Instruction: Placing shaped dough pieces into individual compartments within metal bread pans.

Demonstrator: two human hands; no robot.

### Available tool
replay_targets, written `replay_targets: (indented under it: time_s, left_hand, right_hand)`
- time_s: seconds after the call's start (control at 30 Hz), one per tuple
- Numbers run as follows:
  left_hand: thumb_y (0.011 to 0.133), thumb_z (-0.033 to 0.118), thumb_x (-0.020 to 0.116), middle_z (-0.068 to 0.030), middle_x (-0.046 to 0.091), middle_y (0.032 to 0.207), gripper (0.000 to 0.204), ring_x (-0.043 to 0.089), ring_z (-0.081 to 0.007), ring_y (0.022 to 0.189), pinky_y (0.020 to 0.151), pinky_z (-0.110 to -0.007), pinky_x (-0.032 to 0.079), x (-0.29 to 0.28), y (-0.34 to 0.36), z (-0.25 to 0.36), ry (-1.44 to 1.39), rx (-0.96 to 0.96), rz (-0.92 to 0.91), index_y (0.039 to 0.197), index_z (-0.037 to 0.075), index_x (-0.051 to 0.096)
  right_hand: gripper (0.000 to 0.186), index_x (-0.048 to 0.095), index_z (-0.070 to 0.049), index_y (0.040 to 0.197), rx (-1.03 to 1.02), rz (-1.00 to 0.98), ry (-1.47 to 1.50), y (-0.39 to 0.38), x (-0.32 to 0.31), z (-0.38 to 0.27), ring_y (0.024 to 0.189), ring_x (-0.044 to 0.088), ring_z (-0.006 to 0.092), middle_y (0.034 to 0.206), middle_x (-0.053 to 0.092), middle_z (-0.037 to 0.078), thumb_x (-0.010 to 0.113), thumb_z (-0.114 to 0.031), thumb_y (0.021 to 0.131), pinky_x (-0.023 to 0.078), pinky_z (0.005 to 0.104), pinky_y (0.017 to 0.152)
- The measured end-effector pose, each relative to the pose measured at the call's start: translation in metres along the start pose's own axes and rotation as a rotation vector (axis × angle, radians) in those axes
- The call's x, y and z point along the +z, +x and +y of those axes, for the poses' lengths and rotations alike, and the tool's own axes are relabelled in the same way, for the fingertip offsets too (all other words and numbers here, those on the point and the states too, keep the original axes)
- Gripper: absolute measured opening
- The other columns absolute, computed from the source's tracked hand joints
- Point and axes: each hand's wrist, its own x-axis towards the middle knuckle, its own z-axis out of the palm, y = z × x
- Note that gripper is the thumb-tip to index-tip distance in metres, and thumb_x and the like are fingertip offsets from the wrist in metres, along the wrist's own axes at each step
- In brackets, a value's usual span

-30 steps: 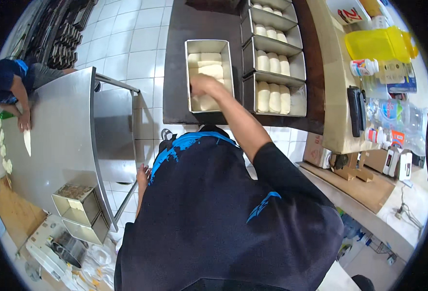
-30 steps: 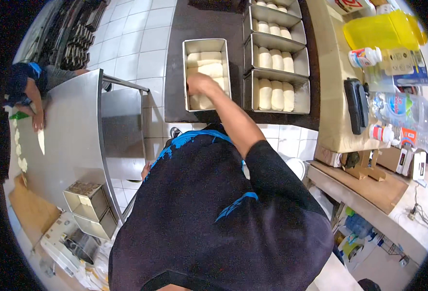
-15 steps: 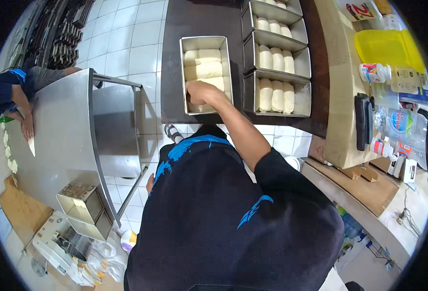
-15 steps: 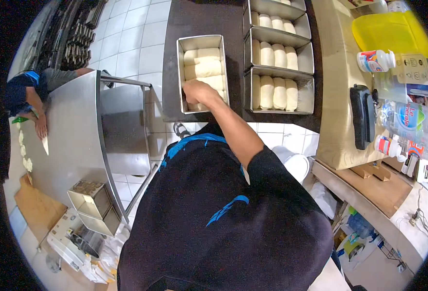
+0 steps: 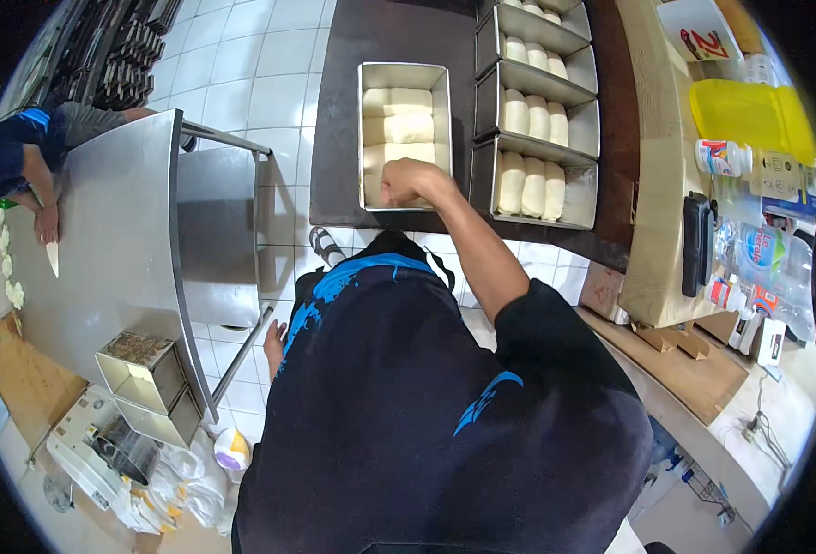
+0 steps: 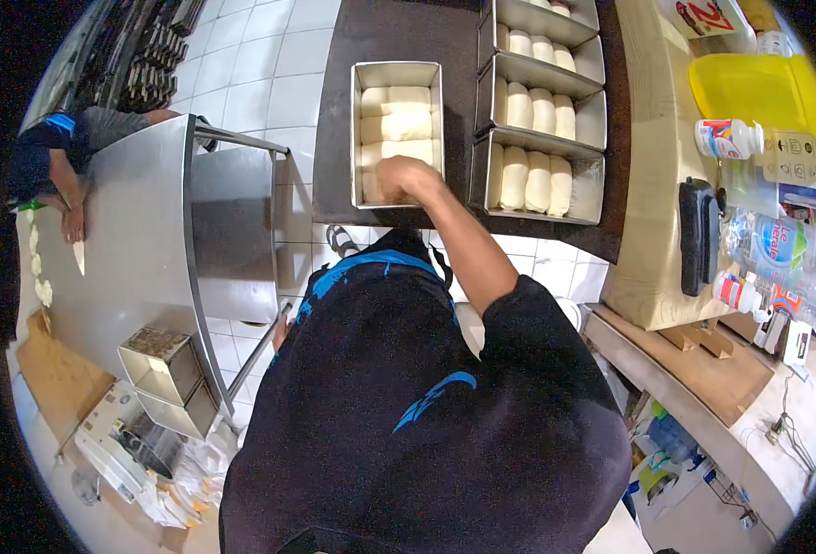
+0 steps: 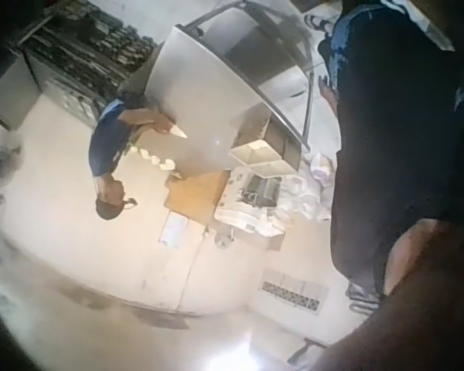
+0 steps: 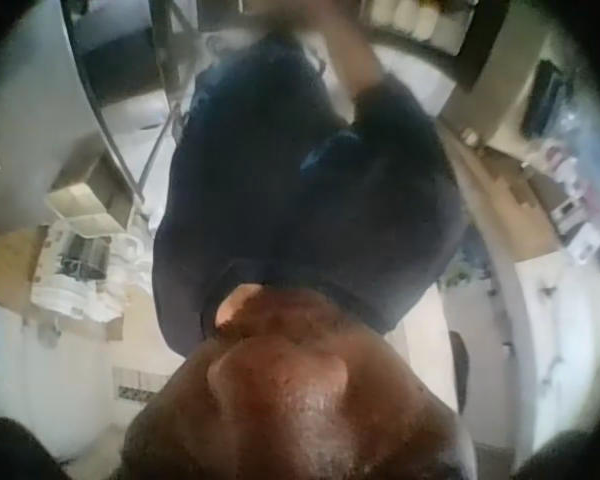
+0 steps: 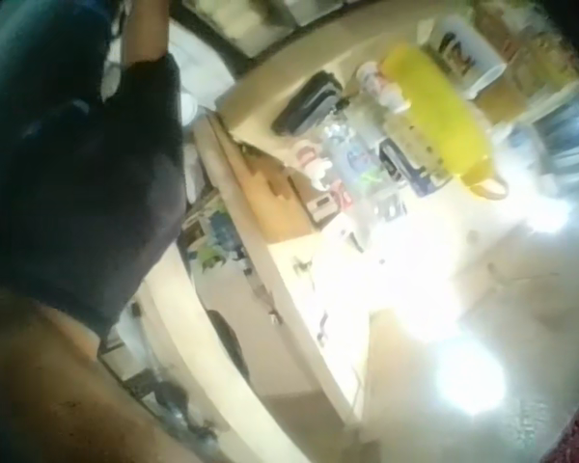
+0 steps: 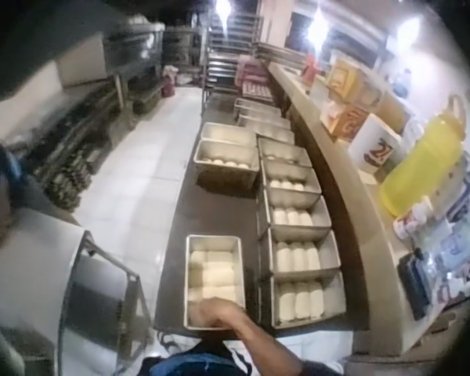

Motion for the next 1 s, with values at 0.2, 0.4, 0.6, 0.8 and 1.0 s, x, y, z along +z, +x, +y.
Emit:
replay_targets:
  time_s: [0.2,0.4,0.6,0.8,1.0]
  left_hand:
    - [0.101,0.04,0.061,-0.0176,0.066,0.133,0.06,0.062,-0.0329,0.123,0.106,-0.038,0.045,0.002,-0.02,0.024,0.45,0.231,-0.187,0.148,0.004,0.055]
    - [0.1,0.039,0.061,-0.0175,0.067,0.132,0.06,0.062,-0.0322,0.123,0.105,-0.038,0.045,0.005,-0.023,0.024,0.523,0.25,-0.191,0.148,0.004,0.054]
    - [0.1,0.037,0.061,-0.0174,0.067,0.132,0.059,0.062,-0.0315,0.122,0.104,-0.037,0.046,0.0,-0.026,0.011,0.589,0.265,-0.181,0.148,0.004,0.054]
    - [0.099,0.035,0.062,-0.0173,0.067,0.132,0.059,0.063,-0.0308,0.121,0.103,-0.036,0.046,-0.002,-0.031,-0.003,0.648,0.283,-0.167,0.148,0.004,0.054]
    - [0.099,0.034,0.062,-0.0172,0.067,0.132,0.059,0.063,-0.0301,0.121,0.102,-0.036,0.047,-0.003,-0.035,-0.021,0.692,0.302,-0.135,0.148,0.003,0.054]
  right_hand:
    - [0.024,0.079,-0.001,0.088,0.015,-0.024,0.035,-0.01,0.008,0.011,0.067,0.062,0.0331,0.078,0.073,0.014,0.064,-0.011,0.073,0.053,0.0439,0.066]
    - [0.018,0.075,0.006,0.082,0.07,-0.243,-0.099,-0.012,-0.003,0.002,0.062,0.059,0.0312,0.074,0.068,0.015,0.065,-0.008,0.076,0.051,0.0438,0.061]
    - [0.019,0.075,0.006,0.084,0.059,-0.197,-0.1,-0.008,-0.011,0.01,0.064,0.06,0.0318,0.076,0.069,0.015,0.065,-0.008,0.077,0.052,0.0442,0.063]
    - [0.02,0.074,0.007,0.086,0.043,-0.149,-0.108,0.0,-0.017,0.004,0.065,0.06,0.0324,0.078,0.069,0.015,0.064,-0.008,0.078,0.052,0.0447,0.064]
    - [0.022,0.074,0.007,0.088,0.008,-0.104,-0.127,0.004,-0.025,0.0,0.066,0.061,0.033,0.08,0.07,0.016,0.063,-0.009,0.078,0.052,0.0451,0.065]
